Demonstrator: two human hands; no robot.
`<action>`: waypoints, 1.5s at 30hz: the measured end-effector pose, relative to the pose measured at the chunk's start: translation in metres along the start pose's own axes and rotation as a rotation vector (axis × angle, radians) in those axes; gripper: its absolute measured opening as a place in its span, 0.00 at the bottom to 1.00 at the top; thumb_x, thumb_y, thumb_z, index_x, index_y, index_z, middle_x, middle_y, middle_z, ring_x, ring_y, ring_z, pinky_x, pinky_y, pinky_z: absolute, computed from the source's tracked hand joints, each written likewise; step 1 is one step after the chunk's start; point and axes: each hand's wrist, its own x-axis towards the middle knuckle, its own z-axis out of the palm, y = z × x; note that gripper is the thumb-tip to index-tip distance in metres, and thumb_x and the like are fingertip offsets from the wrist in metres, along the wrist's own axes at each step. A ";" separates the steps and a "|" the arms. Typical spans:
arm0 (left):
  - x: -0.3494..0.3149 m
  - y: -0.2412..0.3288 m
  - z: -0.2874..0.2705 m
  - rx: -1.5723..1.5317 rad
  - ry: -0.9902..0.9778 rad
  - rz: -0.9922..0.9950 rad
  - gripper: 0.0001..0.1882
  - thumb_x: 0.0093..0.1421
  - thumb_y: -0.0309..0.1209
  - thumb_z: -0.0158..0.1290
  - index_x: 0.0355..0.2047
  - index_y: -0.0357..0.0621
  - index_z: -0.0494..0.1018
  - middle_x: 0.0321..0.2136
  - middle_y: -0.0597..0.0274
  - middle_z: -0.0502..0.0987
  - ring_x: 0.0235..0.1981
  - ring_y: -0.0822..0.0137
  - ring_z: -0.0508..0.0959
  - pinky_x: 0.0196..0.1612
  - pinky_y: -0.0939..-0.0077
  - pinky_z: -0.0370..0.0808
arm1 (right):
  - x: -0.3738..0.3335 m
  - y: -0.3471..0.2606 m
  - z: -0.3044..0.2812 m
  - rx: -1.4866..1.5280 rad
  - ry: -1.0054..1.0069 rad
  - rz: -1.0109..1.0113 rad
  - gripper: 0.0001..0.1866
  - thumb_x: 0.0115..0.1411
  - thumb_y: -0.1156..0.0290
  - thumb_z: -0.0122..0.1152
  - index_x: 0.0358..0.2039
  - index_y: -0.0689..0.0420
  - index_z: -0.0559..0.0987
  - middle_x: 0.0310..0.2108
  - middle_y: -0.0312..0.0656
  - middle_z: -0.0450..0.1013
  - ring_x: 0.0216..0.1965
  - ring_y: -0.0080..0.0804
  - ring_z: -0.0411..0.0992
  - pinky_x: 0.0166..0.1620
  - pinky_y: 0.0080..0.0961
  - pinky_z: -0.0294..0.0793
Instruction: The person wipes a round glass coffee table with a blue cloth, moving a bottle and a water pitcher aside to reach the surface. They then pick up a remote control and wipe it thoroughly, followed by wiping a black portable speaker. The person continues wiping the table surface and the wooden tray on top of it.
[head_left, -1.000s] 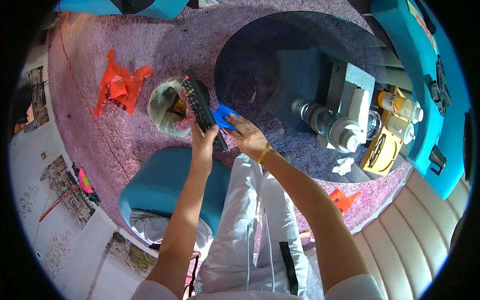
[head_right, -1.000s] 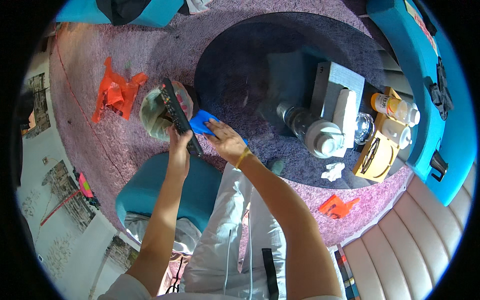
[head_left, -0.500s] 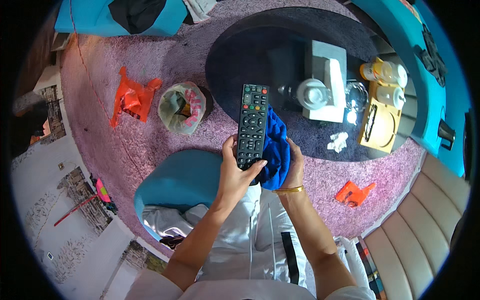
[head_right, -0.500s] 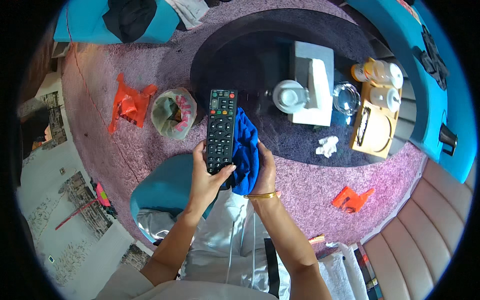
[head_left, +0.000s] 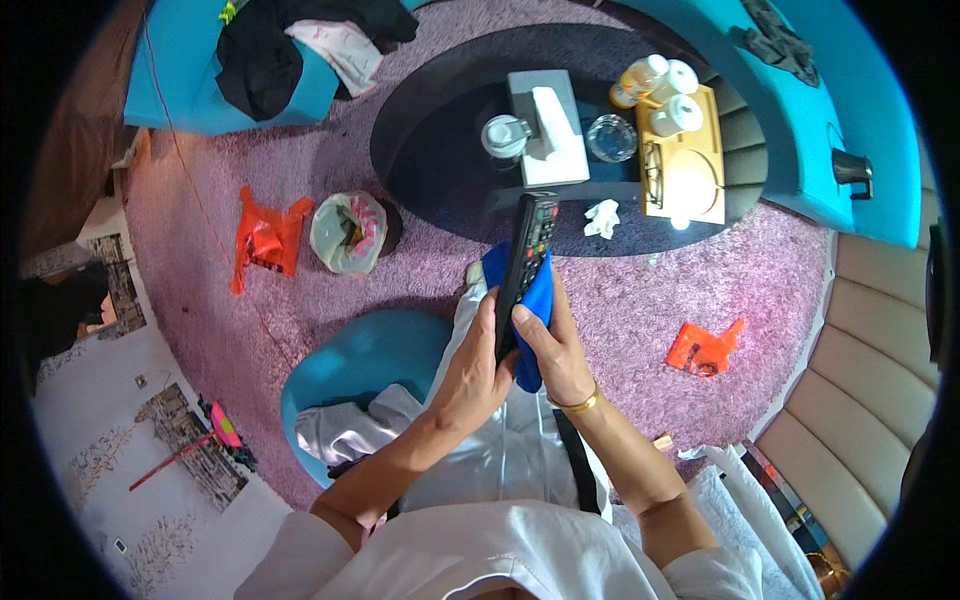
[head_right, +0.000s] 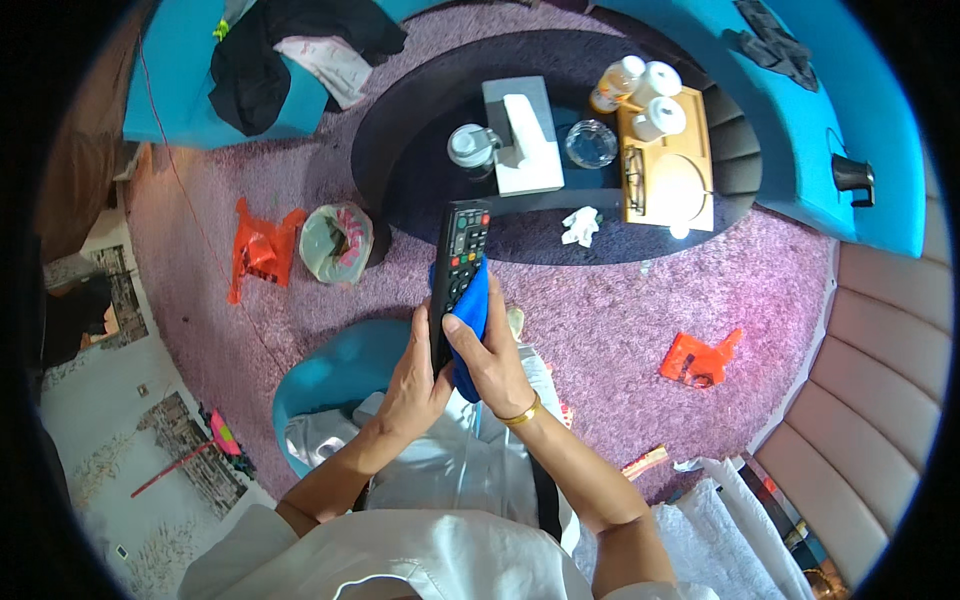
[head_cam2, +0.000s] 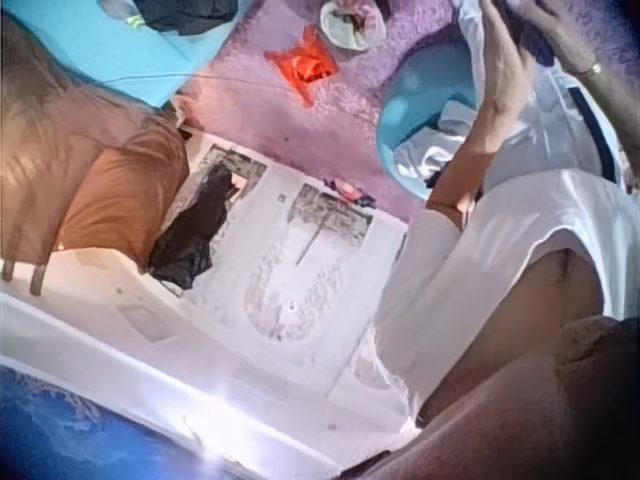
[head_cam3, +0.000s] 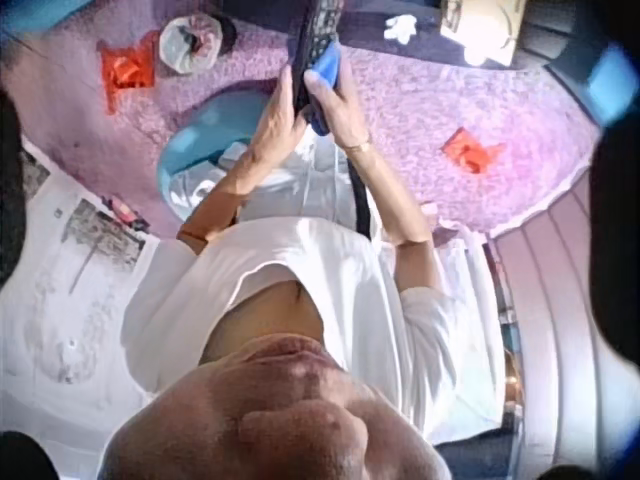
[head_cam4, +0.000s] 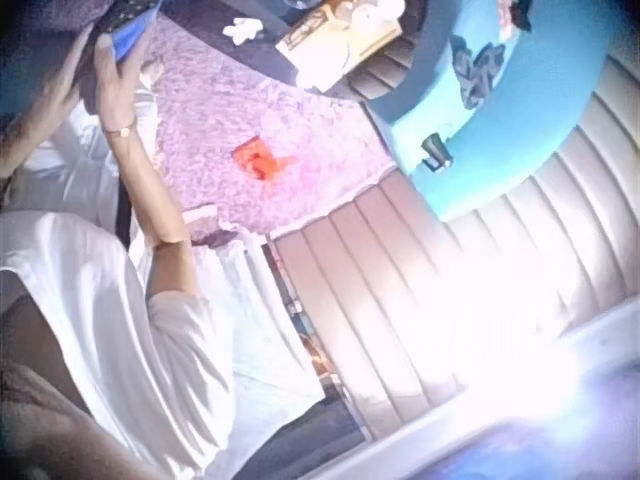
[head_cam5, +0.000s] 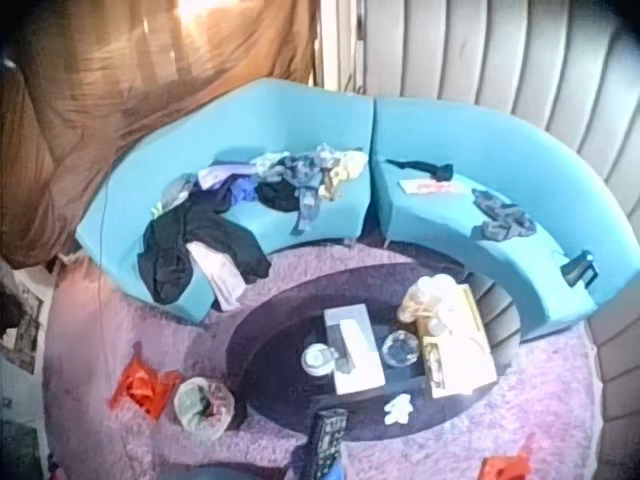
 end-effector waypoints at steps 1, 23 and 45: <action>-0.006 0.010 0.000 0.013 -0.006 0.011 0.39 0.50 0.19 0.47 0.58 0.33 0.37 0.52 0.33 0.54 0.53 0.40 0.60 0.53 0.60 0.61 | -0.008 -0.005 -0.001 0.026 0.006 -0.025 0.33 0.57 0.67 0.53 0.59 0.59 0.50 0.49 0.42 0.61 0.46 0.26 0.62 0.49 0.22 0.62; -0.058 0.175 -0.010 0.069 0.091 0.313 0.30 0.56 0.20 0.43 0.58 0.38 0.48 0.52 0.40 0.60 0.52 0.46 0.64 0.52 0.65 0.62 | -0.139 -0.134 0.016 -0.116 0.184 -0.466 0.37 0.60 0.59 0.45 0.62 0.58 0.41 0.59 0.48 0.49 0.59 0.34 0.48 0.59 0.25 0.47; -0.052 0.186 -0.128 0.245 -0.156 0.321 0.32 0.55 0.23 0.44 0.59 0.40 0.46 0.53 0.41 0.58 0.55 0.45 0.59 0.55 0.63 0.58 | -0.098 -0.170 0.074 0.585 0.069 -0.446 0.23 0.61 0.58 0.41 0.55 0.54 0.59 0.42 0.42 0.67 0.39 0.36 0.70 0.41 0.31 0.74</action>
